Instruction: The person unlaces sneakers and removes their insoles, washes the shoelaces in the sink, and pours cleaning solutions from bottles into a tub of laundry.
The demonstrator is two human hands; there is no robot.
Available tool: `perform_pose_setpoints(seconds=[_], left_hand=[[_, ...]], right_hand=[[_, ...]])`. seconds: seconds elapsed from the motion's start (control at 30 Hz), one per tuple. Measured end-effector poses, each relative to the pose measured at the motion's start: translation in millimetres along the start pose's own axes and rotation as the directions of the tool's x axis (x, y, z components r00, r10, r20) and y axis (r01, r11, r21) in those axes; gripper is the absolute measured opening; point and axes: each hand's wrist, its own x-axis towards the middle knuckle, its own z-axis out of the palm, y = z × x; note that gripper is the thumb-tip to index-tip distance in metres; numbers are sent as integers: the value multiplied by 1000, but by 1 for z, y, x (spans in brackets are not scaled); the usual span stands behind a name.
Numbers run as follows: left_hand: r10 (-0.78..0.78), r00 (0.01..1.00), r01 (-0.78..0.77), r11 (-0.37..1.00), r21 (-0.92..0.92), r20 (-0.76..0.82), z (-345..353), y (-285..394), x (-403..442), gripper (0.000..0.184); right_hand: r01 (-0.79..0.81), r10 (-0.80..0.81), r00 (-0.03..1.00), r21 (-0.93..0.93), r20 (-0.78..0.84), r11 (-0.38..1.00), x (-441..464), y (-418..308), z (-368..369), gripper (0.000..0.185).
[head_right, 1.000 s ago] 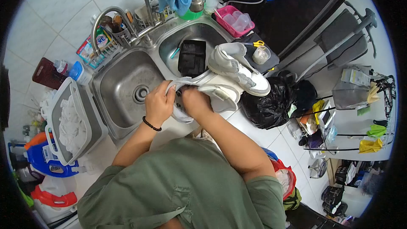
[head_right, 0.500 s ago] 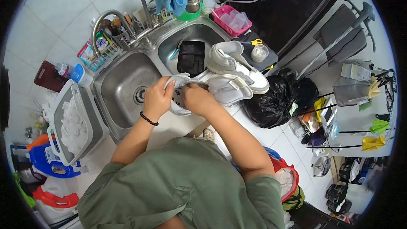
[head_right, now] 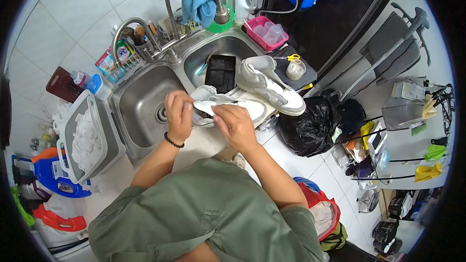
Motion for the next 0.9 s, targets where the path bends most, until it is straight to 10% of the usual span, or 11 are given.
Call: perform_pose_setpoints(seconds=[0.3, 0.57, 0.7, 0.9], left_hand=[[101, 900, -159, 982, 105, 425, -26, 1, 5, 64], [100, 915, -199, 954, 223, 390, -61, 9, -32, 43], [94, 943, -199, 929, 313, 320, -76, 17, -68, 30], [225, 960, -270, 895, 356, 164, -97, 10, -101, 27]], right_hand=[[-86, 92, 993, -80, 79, 993, 9, 10, 16, 32], [76, -74, 997, 126, -18, 989, 35, 7, 39, 17], [531, -538, 843, 120, 28, 839, 49, -7, 36, 27], [397, -397, 917, 72, -15, 915, 38, -26, 65, 28]])
